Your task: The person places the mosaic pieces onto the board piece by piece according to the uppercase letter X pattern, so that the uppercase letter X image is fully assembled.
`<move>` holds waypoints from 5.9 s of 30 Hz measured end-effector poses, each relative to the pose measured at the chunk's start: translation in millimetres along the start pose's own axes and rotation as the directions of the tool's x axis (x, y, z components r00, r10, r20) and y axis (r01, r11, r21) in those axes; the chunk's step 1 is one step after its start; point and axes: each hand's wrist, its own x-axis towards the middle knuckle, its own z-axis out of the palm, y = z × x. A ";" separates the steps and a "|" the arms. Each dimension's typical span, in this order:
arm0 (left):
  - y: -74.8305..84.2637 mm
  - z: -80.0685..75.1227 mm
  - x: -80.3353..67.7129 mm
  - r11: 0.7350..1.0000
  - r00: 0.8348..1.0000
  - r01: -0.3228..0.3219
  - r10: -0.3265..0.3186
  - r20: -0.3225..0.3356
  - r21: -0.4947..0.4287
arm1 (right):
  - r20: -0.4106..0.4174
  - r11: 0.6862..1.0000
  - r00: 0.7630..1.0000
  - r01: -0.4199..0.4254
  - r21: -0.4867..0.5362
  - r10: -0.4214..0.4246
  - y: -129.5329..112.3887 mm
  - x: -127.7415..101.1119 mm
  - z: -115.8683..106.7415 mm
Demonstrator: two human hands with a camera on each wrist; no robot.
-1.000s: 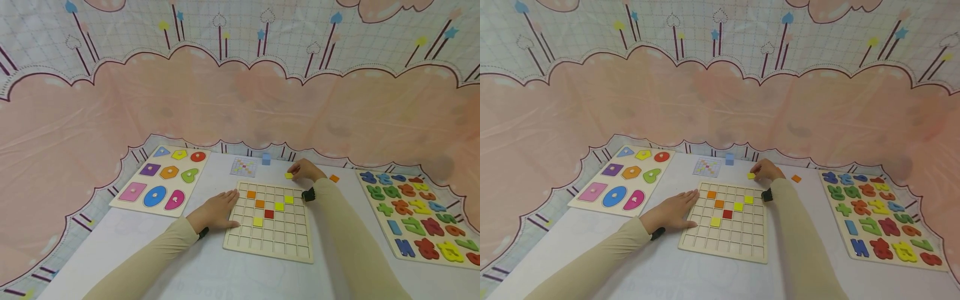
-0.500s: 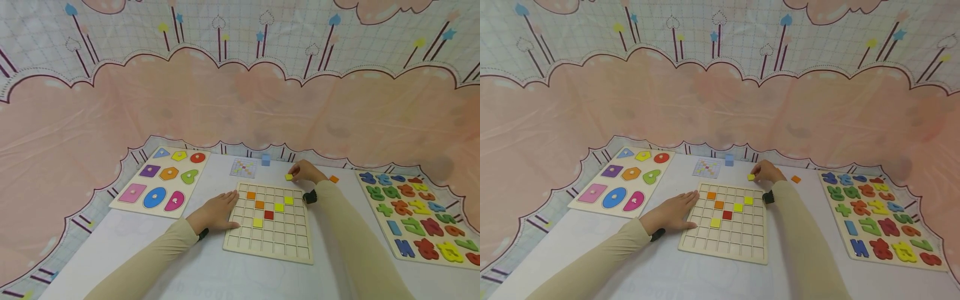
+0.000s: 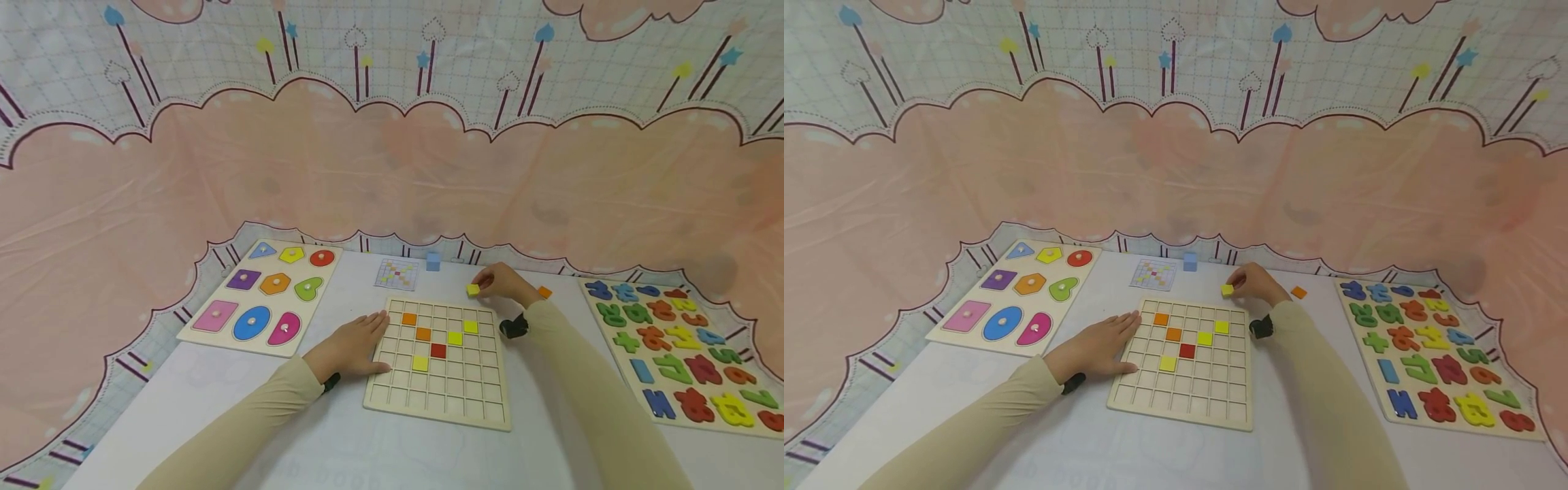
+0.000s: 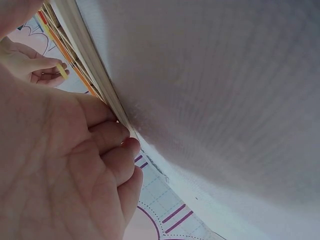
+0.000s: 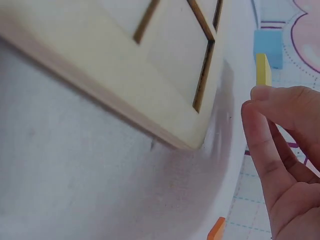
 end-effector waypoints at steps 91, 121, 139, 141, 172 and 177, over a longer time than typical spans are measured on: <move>-3.2 -0.5 0.3 0.999 1.000 -0.026 0.026 -0.016 -0.024 | 0.246 0.947 0.915 0.315 0.061 -0.320 -113.4 -82.1 105.7; -1.0 -2.1 -0.8 1.000 1.000 -0.009 0.009 0.000 -0.014 | 0.325 0.944 0.887 0.313 0.102 -0.329 -113.4 -86.4 103.6; -0.7 -1.3 -0.1 1.000 1.000 0.002 -0.002 0.004 0.012 | 0.242 0.930 0.904 0.308 0.200 -0.352 -91.6 -88.6 72.2; -0.9 -1.0 -0.4 1.000 1.000 0.000 0.000 0.003 0.015 | 0.228 0.930 0.910 0.299 0.215 -0.346 -88.6 -89.4 64.8; -0.2 -0.8 -0.5 1.000 1.000 0.011 -0.011 -0.008 0.006 | -0.293 0.938 0.956 0.132 0.320 -0.034 14.6 -108.6 -36.1; 0.2 -2.4 -0.5 1.000 1.000 0.016 -0.016 0.001 0.003 | -0.327 0.947 0.944 0.058 0.315 0.051 36.7 -108.0 -42.2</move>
